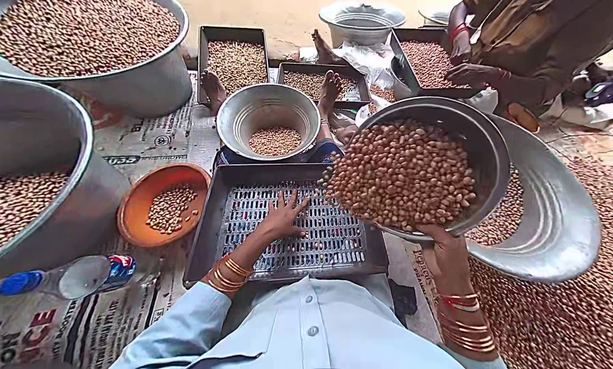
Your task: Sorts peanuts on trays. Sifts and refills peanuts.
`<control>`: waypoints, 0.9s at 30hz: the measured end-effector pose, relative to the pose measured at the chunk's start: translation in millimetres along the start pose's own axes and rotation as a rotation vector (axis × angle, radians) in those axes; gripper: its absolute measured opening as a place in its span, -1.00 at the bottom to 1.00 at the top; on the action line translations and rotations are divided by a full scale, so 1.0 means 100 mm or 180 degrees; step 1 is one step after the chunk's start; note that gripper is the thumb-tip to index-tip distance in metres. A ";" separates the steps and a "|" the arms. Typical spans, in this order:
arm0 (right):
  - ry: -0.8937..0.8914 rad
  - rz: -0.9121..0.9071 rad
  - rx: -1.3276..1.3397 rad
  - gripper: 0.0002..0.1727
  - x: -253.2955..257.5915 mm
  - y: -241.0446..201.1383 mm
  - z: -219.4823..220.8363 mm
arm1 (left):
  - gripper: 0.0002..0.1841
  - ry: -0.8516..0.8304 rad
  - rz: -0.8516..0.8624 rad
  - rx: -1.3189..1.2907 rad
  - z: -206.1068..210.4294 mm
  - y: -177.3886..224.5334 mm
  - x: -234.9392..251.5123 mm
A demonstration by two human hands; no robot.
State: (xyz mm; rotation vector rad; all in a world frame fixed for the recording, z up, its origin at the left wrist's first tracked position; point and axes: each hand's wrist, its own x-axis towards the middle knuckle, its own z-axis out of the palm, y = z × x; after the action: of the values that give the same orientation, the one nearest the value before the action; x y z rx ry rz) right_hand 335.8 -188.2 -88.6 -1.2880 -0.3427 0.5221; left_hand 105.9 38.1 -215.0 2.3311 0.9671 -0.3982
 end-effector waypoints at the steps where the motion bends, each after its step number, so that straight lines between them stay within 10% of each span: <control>1: -0.0143 -0.0191 -0.0219 -0.53 0.00 0.07 0.01 | 0.00 -0.0006 -0.0026 0.0007 0.00 0.00 0.00; 6: -0.1002 -0.1563 -0.1886 -0.23 0.06 0.22 -0.03 | -0.51 -0.0381 -0.0377 0.0186 -0.06 0.08 -0.13; 10: -0.1392 -0.2667 -0.1898 -0.34 0.10 -0.08 -0.03 | -0.54 -0.0574 -0.0614 0.0106 -0.08 0.09 -0.26; 15: -0.0289 -0.3702 -0.2124 -0.28 1.05 -0.20 -0.64 | -0.47 -0.0503 -0.1201 -0.0108 -0.15 0.18 -0.28; 22: 0.1946 -0.1117 -0.4282 -0.11 2.05 -0.51 -2.20 | -0.51 -0.0663 -0.0437 0.1059 0.00 0.04 -0.02; 27: 0.1879 0.0504 -0.3110 -0.15 2.19 -0.10 -2.15 | -0.53 -0.0708 -0.0488 0.1080 -0.03 0.07 0.02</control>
State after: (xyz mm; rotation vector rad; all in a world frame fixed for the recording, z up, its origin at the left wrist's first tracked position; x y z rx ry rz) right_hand 632.4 -246.0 -143.1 -2.3483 0.0319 0.0506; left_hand 111.9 36.7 -211.0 2.4447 1.0357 -0.9265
